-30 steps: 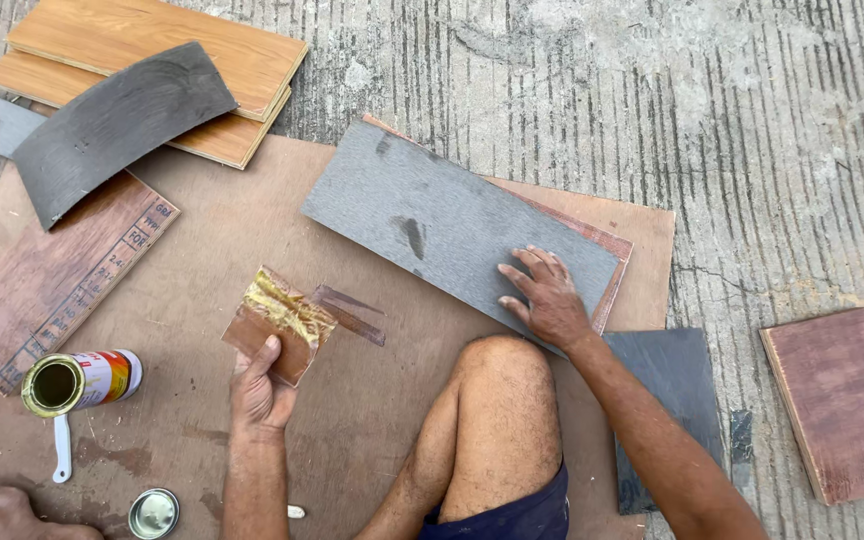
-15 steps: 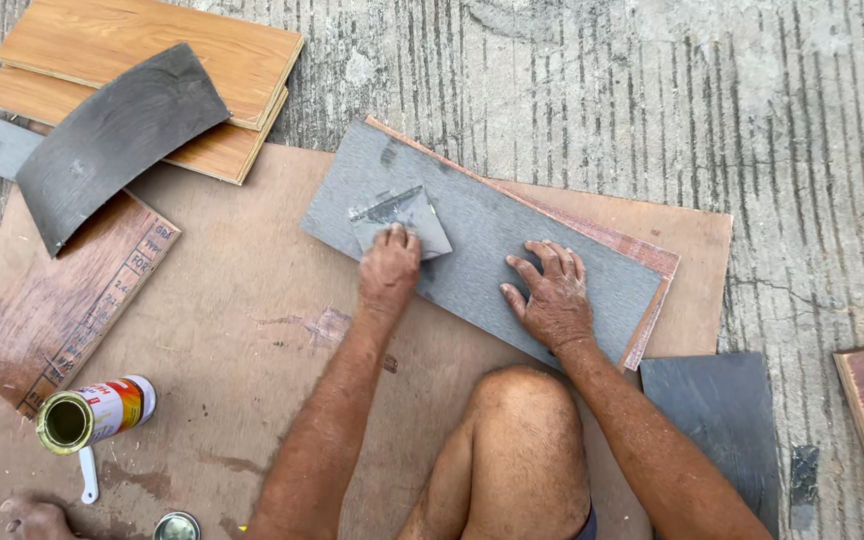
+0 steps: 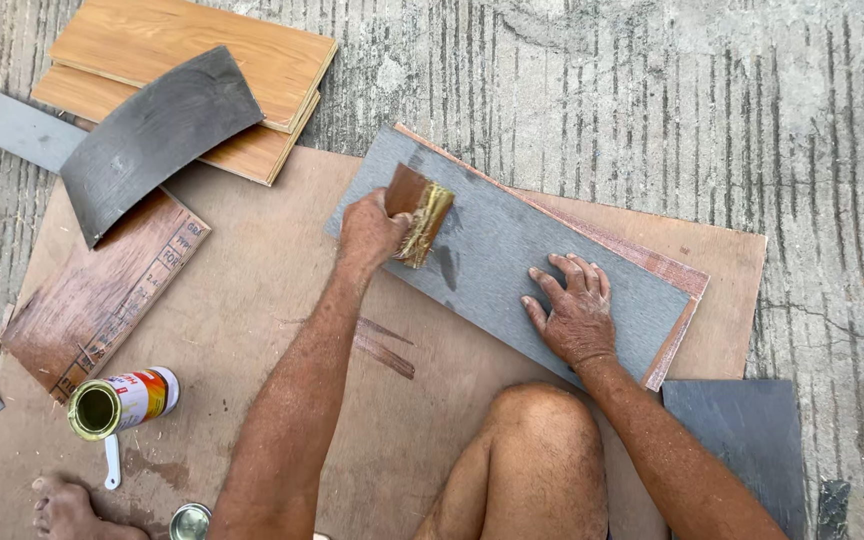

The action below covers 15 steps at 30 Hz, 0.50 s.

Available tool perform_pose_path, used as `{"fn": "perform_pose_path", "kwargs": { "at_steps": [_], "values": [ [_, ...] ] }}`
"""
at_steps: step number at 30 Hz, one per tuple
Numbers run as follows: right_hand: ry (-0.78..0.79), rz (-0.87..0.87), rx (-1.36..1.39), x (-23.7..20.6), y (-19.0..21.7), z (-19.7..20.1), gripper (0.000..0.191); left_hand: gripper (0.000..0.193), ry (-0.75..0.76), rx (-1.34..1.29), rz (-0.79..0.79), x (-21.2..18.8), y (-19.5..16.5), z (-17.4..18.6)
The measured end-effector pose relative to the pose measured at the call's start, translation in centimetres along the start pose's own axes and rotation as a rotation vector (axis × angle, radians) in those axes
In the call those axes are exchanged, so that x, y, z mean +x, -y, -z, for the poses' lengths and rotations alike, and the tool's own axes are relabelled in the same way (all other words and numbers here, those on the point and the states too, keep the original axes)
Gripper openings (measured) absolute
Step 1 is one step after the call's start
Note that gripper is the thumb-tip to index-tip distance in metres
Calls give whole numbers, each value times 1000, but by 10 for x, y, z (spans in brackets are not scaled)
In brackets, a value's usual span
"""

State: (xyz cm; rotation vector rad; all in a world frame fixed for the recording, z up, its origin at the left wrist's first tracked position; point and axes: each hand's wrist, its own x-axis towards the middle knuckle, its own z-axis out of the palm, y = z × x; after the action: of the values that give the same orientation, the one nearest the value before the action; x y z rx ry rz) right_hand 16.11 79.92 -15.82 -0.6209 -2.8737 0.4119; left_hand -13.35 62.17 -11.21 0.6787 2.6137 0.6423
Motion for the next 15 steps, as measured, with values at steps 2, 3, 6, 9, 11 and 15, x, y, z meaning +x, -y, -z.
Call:
{"fn": "perform_pose_path", "kwargs": {
  "at_steps": [2,3,6,9,11,15],
  "values": [
    [1,-7,-5,-1,-1,-1,44,40,-98,172,50,25,14,31],
    [9,-10,3,-1,-1,-1,44,42,-113,213,121,32,19,46],
    [-10,-25,12,3,0,1,44,34,-135,158,272,37,16,83],
    [-1,-16,19,5,5,2,44,31,-89,298,204,25,9,81],
    [6,-30,1,5,6,2,44,36,-65,279,17,16,12,60],
    [-27,-7,-14,4,8,2,43,39,-209,117,216,14,44,54]
  ]
}}
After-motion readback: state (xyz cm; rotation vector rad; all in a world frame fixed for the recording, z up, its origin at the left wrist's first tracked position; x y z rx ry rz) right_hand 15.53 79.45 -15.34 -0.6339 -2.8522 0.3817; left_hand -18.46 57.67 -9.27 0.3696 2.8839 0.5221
